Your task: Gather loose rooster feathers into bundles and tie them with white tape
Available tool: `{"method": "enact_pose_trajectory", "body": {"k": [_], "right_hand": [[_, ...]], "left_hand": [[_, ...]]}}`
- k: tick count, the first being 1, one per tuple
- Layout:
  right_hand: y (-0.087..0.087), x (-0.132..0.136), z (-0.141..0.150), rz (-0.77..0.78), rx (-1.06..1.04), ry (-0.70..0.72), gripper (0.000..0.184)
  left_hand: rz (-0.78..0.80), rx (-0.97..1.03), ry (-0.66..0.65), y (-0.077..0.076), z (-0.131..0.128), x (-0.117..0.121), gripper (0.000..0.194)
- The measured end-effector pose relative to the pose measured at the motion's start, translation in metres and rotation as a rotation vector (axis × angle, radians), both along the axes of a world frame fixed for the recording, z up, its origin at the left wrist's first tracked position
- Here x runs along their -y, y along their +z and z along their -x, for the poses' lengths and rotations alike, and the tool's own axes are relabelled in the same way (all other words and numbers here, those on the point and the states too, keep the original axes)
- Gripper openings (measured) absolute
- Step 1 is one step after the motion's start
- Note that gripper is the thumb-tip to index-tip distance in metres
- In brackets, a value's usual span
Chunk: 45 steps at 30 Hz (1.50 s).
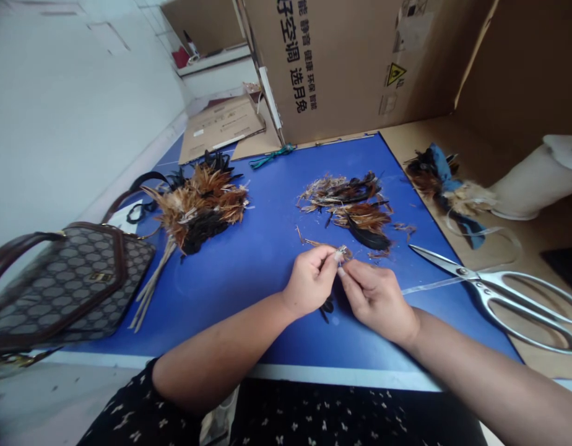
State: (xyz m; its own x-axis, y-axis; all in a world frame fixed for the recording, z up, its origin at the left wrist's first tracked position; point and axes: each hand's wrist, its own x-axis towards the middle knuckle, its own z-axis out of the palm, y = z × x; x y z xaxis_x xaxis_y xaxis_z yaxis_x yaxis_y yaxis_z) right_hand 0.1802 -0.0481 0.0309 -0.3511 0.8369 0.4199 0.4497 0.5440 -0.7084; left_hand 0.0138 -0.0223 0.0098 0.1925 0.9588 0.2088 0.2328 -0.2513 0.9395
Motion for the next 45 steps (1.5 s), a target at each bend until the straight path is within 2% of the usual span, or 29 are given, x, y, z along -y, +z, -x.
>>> {"method": "enact_pose_trajectory", "body": {"k": [8, 14, 17, 20, 23, 25, 28, 31, 35, 37, 40, 45], "right_hand": [[-0.005, -0.002, -0.003, -0.036, 0.004, 0.038, 0.031], [-0.004, -0.001, -0.006, -0.027, -0.006, 0.006, 0.033], [-0.001, -0.005, -0.013, 0.008, -0.002, -0.103, 0.032], [0.002, -0.012, -0.022, 0.014, 0.02, -0.176, 0.029], [0.005, -0.014, -0.027, -0.026, 0.03, -0.173, 0.027], [0.005, -0.013, -0.028, -0.084, 0.014, -0.153, 0.023], [0.003, -0.012, -0.027, -0.139, 0.008, -0.166, 0.021], [0.0, -0.015, -0.028, -0.13, 0.0, -0.289, 0.023], [-0.003, -0.018, -0.031, -0.096, -0.034, -0.412, 0.03], [-0.003, -0.019, -0.032, -0.095, -0.063, -0.442, 0.03], [0.0, -0.022, -0.036, -0.15, -0.126, -0.542, 0.024], [0.006, -0.033, -0.047, -0.303, -0.308, -0.834, 0.022]], "left_hand": [[0.011, -0.019, -0.014, -0.002, 0.001, -0.006, 0.027], [0.047, 0.025, -0.191, 0.0, 0.011, -0.009, 0.032], [0.073, 0.023, -0.231, 0.004, 0.016, -0.006, 0.034], [0.09, -0.009, -0.311, 0.008, 0.017, -0.003, 0.031], [0.111, -0.035, -0.36, 0.008, 0.016, -0.003, 0.025], [0.189, 0.02, -0.308, 0.005, 0.014, -0.005, 0.024], [0.426, 0.268, -0.225, 0.004, 0.013, -0.007, 0.028], [0.568, 0.483, -0.284, 0.009, 0.014, -0.007, 0.034], [0.701, 0.535, -0.5, 0.017, 0.017, -0.004, 0.034], [0.755, 0.529, -0.568, 0.017, 0.018, -0.003, 0.03], [0.792, 0.492, -0.532, 0.013, 0.019, -0.004, 0.025], [0.768, 0.536, -0.357, 0.006, 0.019, -0.01, 0.023]]}}
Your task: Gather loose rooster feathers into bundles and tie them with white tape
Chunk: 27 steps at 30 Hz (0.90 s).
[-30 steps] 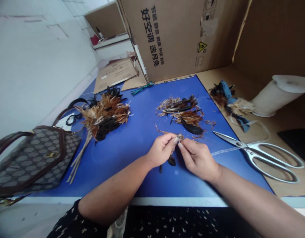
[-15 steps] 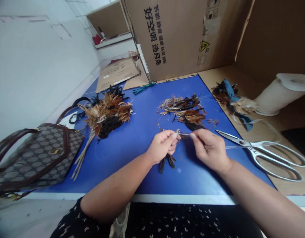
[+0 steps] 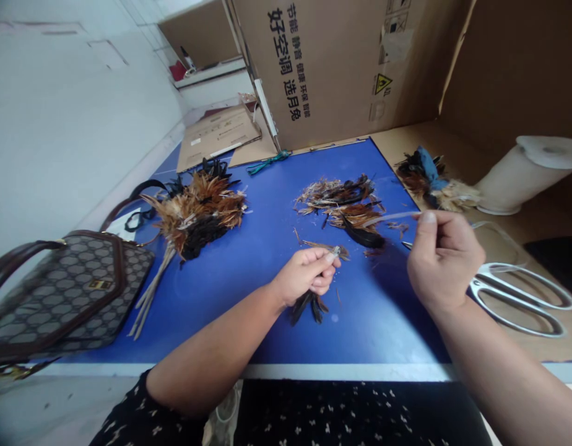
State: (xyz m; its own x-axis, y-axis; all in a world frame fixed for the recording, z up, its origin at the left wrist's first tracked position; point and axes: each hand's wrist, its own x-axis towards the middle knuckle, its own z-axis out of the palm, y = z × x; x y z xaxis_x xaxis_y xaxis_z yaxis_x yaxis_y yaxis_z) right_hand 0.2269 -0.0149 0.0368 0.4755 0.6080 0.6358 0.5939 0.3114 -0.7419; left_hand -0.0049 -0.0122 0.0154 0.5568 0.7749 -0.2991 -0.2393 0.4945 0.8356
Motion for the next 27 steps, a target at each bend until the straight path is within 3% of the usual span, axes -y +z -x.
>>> {"method": "enact_pose_trajectory", "body": {"k": [3, 7, 10, 27], "right_hand": [[-0.001, -0.001, -0.001, -0.026, -0.006, 0.03, 0.032], [-0.01, 0.008, 0.007, 0.17, 0.151, 0.388, 0.02], [-0.016, 0.013, 0.015, 0.233, 0.229, 0.535, 0.019], [-0.018, 0.016, 0.02, 0.164, 0.316, 0.678, 0.026]], "left_hand": [[-0.023, 0.017, 0.077, 0.001, 0.0, 0.0, 0.028], [-0.089, -0.019, 0.104, 0.001, -0.003, 0.003, 0.034], [-0.134, -0.051, 0.094, -0.002, -0.004, 0.004, 0.037], [-0.137, -0.088, 0.059, 0.004, -0.002, 0.003, 0.031]]}}
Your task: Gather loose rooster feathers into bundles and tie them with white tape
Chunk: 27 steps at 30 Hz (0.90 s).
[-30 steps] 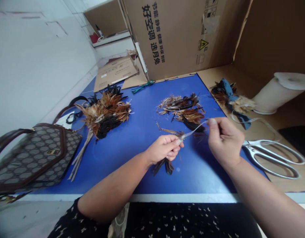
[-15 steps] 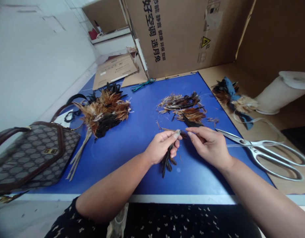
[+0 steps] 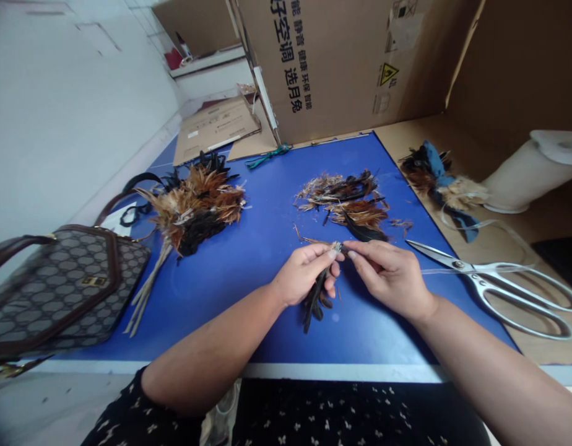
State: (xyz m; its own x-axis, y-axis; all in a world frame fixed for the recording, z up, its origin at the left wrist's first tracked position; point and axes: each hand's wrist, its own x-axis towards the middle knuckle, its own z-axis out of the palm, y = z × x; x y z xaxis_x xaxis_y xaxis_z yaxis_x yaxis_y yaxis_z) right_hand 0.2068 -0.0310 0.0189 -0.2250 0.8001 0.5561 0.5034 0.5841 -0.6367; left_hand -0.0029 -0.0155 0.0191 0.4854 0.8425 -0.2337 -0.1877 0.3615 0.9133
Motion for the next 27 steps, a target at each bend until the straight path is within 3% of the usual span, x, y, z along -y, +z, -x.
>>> {"method": "enact_pose_trajectory", "body": {"k": [11, 16, 21, 27], "right_hand": [[-0.0013, -0.0015, 0.0009, 0.036, -0.001, 0.029, 0.027], [-0.0019, -0.0004, 0.0016, 0.143, -0.041, -0.038, 0.022], [-0.0016, 0.0026, 0.0021, 0.32, -0.126, -0.027, 0.028], [-0.0037, 0.0022, 0.0055, 0.332, -0.129, -0.05, 0.027]], "left_hand": [[-0.037, 0.0, -0.011, -0.0041, -0.0002, -0.0001, 0.031], [-0.01, 0.039, 0.003, -0.0034, -0.003, 0.0006, 0.03], [-0.001, 0.056, 0.007, -0.0013, -0.0047, 0.002, 0.032], [-0.031, 0.043, -0.035, -0.0086, -0.0039, 0.002, 0.027]]}}
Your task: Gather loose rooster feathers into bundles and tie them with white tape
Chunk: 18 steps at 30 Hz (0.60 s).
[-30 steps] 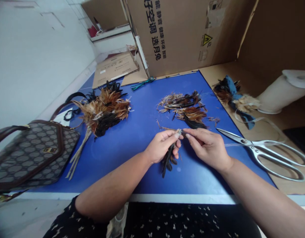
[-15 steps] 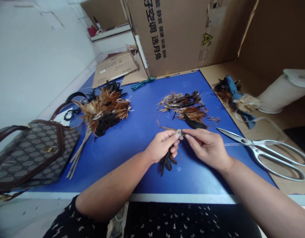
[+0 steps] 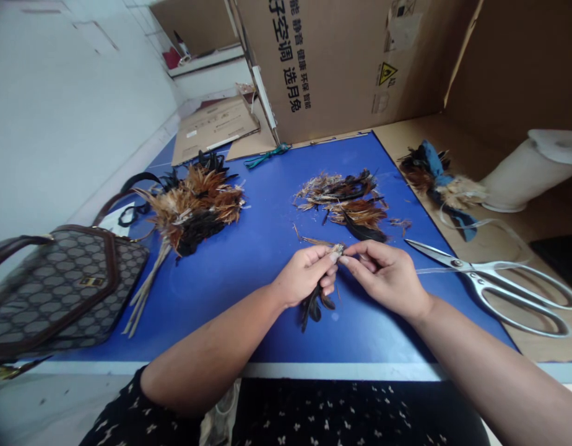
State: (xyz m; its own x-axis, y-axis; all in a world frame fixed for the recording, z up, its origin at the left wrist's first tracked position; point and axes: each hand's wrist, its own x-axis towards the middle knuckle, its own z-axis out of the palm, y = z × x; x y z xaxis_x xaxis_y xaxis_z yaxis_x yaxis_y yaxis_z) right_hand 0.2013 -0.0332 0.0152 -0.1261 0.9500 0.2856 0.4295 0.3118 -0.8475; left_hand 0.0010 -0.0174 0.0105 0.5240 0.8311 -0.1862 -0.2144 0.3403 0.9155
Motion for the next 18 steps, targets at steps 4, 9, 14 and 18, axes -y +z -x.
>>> {"method": "enact_pose_trajectory", "body": {"k": [4, 9, 14, 18], "right_hand": [[0.0007, -0.001, 0.0011, 0.016, -0.007, 0.009, 0.026], [0.0027, -0.0011, 0.0017, 0.027, -0.028, -0.003, 0.028], [0.0037, -0.0004, 0.0014, 0.105, -0.084, 0.042, 0.03], [0.0039, -0.0001, 0.0006, 0.145, -0.121, 0.078, 0.029]], "left_hand": [[-0.028, -0.016, -0.051, -0.0015, 0.0029, -0.0001, 0.029], [-0.051, -0.046, -0.091, 0.0031, 0.0053, 0.0012, 0.033], [-0.066, -0.069, -0.085, 0.0022, 0.0042, 0.0024, 0.035], [-0.053, -0.07, -0.097, -0.0008, 0.0038, 0.0021, 0.034]]}}
